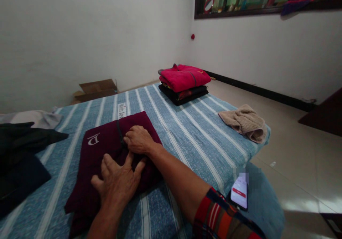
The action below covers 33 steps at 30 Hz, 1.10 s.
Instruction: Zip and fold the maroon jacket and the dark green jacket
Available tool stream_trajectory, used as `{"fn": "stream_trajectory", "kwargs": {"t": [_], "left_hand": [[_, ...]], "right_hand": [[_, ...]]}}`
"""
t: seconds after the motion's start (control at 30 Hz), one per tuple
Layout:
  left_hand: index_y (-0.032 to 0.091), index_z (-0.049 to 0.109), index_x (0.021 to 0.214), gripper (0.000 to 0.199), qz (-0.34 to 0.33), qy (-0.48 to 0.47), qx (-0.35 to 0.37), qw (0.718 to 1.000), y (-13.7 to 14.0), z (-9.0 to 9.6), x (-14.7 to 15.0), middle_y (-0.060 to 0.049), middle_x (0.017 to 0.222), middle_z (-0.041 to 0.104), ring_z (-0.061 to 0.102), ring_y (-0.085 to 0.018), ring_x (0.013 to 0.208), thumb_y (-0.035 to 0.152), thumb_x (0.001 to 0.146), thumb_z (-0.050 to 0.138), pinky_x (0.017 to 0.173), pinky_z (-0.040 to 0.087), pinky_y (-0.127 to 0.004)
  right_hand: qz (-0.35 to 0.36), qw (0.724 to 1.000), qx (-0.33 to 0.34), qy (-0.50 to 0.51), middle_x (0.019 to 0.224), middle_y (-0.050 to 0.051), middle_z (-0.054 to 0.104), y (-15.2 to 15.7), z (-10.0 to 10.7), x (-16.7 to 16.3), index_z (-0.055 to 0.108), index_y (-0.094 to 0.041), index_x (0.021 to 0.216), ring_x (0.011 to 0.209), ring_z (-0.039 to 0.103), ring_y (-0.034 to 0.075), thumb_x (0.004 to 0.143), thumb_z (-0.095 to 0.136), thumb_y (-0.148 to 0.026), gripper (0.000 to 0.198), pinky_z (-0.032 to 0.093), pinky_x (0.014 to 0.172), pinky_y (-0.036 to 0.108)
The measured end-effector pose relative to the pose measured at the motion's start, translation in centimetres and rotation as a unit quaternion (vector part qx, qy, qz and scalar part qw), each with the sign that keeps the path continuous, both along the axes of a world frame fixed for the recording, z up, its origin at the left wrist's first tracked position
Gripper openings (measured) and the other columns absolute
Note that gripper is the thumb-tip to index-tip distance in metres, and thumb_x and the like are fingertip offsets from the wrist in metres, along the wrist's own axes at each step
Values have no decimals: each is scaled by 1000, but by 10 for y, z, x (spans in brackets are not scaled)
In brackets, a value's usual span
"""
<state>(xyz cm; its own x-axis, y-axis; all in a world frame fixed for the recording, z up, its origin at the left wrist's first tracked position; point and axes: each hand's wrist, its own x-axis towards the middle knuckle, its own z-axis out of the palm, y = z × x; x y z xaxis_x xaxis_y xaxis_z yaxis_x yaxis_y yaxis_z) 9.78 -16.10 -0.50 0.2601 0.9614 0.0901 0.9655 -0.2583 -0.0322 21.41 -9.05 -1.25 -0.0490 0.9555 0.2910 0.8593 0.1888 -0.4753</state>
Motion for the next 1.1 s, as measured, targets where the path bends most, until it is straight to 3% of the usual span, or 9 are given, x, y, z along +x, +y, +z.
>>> {"fn": "stream_trajectory", "kwargs": {"t": [0.17,0.3,0.4,0.57,0.7,1.1], "left_hand": [[23,46,131,58,2,8,-2,1000,-2,1,1,-21,142,26,23,-42,129,54,86,27,94,23,-60],[21,43,133,58,6,19,5,1000,-3,0,2,-21,142,28,23,-41,130,52,86,28,95,24,-58],[22,44,133,59,2,24,6,1000,-1,-2,1,-21,142,28,22,-41,130,54,85,28,94,24,-58],[25,50,128,57,1,27,9,1000,2,-8,-2,-20,141,29,23,-40,130,56,84,29,94,24,-58],[25,51,127,56,-5,25,18,999,2,-8,-3,-19,140,32,23,-39,130,56,84,31,94,24,-58],[27,51,127,51,-19,54,8,998,-1,-5,-5,-19,140,34,26,-38,129,52,86,34,94,21,-56]], "right_hand": [[22,1000,14,-8,113,8,53,-5,0,-3,61,-22,104,112,43,22,92,32,-40,36,36,93,39],[58,998,-13,21,141,6,31,-9,1,-6,54,-30,118,134,17,26,91,30,-51,41,22,102,50],[71,995,-60,43,148,6,22,-9,0,-7,40,-32,131,137,8,27,87,32,-61,53,14,105,54],[65,992,-95,44,149,13,17,-8,-1,-9,37,-25,136,137,4,31,82,28,-70,70,8,105,56],[46,993,-99,48,149,12,17,-9,0,-11,40,-27,134,136,7,33,81,24,-71,70,9,105,56],[9,991,-135,21,151,10,12,-5,-4,-18,27,-28,140,137,3,31,81,24,-71,73,7,106,54]]}}
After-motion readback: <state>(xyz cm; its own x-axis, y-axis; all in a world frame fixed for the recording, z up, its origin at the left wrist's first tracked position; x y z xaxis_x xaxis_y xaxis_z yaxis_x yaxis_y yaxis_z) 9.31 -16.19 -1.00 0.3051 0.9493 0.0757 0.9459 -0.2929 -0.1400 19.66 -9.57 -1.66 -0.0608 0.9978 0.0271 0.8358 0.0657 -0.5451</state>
